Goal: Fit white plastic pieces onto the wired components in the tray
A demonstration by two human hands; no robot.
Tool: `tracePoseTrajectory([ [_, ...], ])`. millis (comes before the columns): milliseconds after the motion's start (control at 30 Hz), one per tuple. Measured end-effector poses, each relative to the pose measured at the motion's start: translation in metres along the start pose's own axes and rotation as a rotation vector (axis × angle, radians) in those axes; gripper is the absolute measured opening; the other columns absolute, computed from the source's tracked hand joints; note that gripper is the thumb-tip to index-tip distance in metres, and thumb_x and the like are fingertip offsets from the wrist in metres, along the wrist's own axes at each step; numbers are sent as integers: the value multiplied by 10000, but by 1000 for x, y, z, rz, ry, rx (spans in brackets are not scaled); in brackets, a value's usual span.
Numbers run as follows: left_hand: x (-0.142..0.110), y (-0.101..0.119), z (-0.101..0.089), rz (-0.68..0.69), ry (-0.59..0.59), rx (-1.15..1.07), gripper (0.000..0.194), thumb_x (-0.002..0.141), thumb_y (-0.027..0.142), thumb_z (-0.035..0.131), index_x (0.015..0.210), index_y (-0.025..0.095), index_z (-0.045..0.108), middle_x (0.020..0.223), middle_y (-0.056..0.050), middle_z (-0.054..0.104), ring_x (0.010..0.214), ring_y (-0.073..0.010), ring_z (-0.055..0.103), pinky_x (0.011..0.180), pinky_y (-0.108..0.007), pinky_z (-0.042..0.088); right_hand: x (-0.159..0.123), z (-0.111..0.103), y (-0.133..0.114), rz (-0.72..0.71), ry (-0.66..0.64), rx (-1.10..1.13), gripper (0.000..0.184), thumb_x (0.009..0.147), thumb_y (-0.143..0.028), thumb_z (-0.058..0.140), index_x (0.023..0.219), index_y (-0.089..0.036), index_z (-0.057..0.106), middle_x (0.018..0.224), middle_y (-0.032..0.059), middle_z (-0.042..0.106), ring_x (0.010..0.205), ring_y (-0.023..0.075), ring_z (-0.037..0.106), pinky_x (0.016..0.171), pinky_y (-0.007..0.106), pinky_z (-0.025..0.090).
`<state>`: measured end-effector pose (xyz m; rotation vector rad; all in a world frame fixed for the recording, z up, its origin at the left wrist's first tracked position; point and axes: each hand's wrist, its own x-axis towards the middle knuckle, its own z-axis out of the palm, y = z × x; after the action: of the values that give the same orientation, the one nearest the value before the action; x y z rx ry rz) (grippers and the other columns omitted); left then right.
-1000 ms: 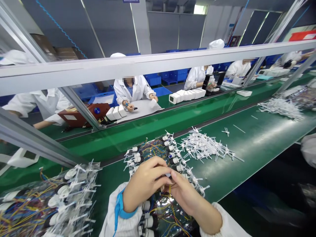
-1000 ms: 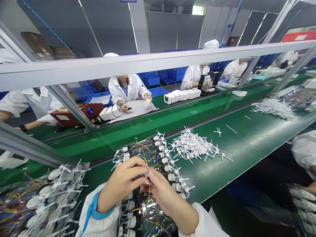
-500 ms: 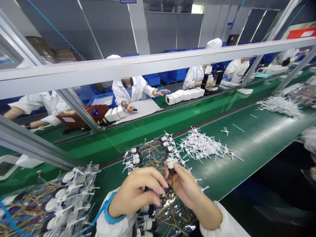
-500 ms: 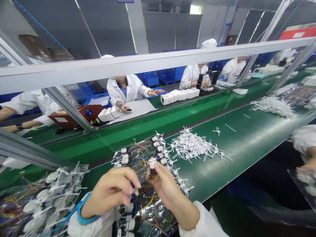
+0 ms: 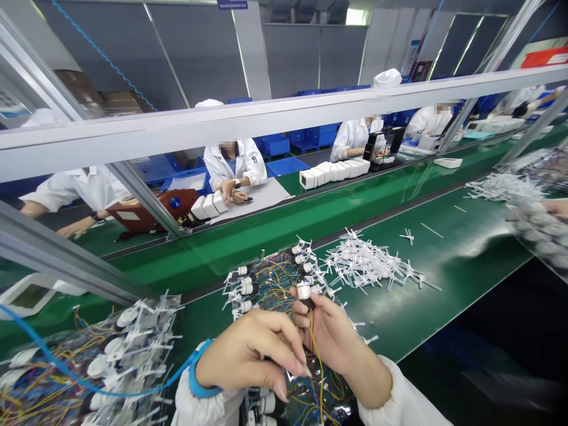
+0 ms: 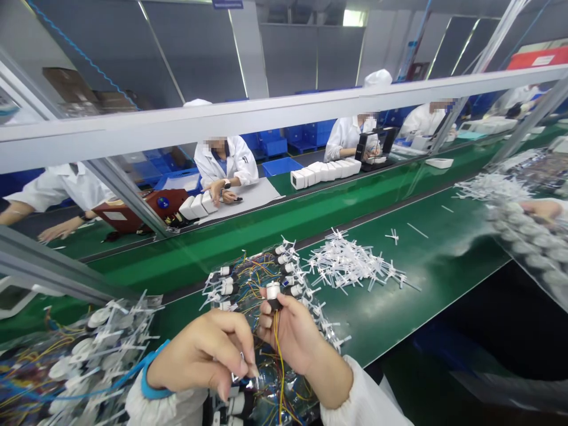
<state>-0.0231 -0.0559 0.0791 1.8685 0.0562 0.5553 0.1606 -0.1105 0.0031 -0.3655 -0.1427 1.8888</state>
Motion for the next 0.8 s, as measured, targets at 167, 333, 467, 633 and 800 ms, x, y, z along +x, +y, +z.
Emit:
tracePoseTrajectory([
  [167, -3, 1, 3, 102, -143, -120, 162, 961, 304, 678, 947, 171, 769, 985, -109, 752, 830, -166, 778, 821, -211, 614, 4, -5, 0, 90, -30, 90, 521, 761, -312, 933, 1130, -124, 617, 767, -57, 607, 605, 74, 546, 653, 222, 489],
  [333, 4, -2, 3, 252, -63, -46, 124, 954, 279, 688, 904, 172, 726, 839, -90, 750, 863, -189, 749, 845, -271, 595, 1, -1, 7, 53, -74, 161, 514, 766, -291, 951, 1109, -109, 615, 682, -110, 481, 541, 27, 437, 647, 171, 461],
  [467, 10, -7, 1, 226, 91, 67, 84, 921, 265, 733, 942, 184, 740, 868, -90, 745, 893, -198, 703, 867, -335, 568, -3, 2, 15, -15, -85, 151, 443, 803, -283, 918, 1107, -113, 645, 669, -92, 499, 557, 54, 445, 606, 186, 446],
  [633, 10, -11, -3, 167, 171, 29, 118, 910, 257, 747, 1008, 192, 745, 925, -95, 737, 929, -204, 700, 844, -319, 564, 0, -4, 17, -17, -34, 55, 461, 770, -495, 904, 1011, -177, 675, 632, -76, 522, 613, 120, 508, 649, 251, 474],
  [800, -1, -7, -6, 205, -105, -49, 120, 925, 299, 725, 904, 180, 725, 863, -99, 753, 781, -164, 729, 745, -228, 576, 1, -17, 15, -21, 41, -28, 392, 786, -451, 905, 971, -177, 693, 841, -6, 674, 744, 144, 603, 674, 248, 478],
])
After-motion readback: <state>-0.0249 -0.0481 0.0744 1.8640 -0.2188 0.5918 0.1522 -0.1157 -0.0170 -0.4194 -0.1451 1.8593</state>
